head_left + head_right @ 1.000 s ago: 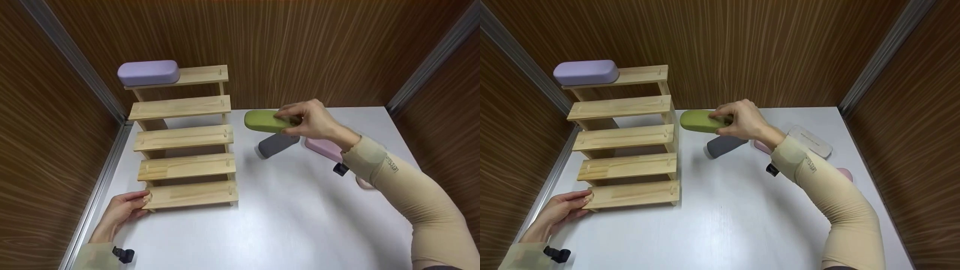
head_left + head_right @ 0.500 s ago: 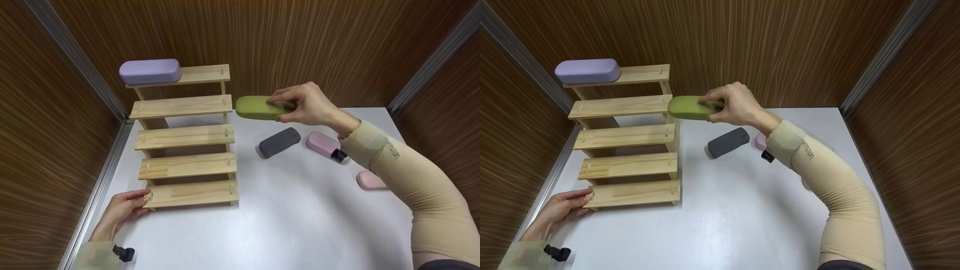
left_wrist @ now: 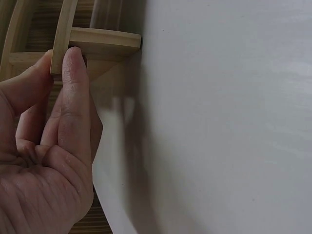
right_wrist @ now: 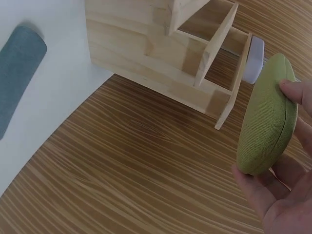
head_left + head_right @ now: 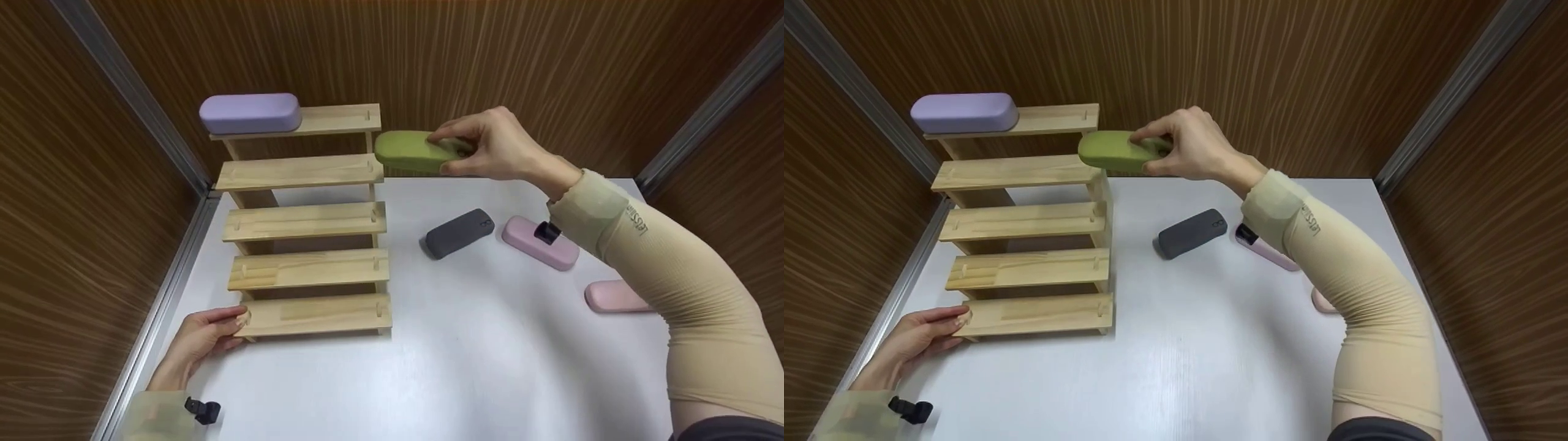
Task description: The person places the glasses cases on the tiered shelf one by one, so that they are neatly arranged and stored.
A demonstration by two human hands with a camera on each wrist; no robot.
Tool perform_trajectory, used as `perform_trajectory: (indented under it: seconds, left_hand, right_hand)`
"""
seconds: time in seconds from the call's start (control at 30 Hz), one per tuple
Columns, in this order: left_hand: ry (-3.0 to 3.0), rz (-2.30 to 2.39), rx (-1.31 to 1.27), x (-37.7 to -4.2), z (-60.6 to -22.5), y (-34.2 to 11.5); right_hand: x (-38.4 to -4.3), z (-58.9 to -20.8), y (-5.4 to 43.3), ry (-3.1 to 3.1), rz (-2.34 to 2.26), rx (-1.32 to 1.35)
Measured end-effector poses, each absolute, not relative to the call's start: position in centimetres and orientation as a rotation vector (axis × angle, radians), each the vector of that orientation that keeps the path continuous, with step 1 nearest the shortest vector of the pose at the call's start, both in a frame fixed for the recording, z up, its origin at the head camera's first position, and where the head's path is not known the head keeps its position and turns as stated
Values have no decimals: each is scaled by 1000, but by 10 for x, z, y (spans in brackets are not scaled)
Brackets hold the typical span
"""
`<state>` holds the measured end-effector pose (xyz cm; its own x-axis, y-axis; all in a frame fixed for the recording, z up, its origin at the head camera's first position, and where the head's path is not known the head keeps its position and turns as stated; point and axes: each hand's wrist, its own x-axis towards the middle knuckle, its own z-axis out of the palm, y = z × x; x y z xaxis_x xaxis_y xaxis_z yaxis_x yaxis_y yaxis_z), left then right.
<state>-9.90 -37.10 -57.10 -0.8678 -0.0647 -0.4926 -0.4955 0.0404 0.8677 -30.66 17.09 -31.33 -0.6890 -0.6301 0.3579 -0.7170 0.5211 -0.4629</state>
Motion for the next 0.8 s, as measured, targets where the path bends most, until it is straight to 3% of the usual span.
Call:
perform_trajectory:
  seconds: [0.8]
  left_hand:
    - [2020, 1862, -553, -99, -570, -367]
  right_hand:
    - [-341, -284, 123, -2702, 855, 1104]
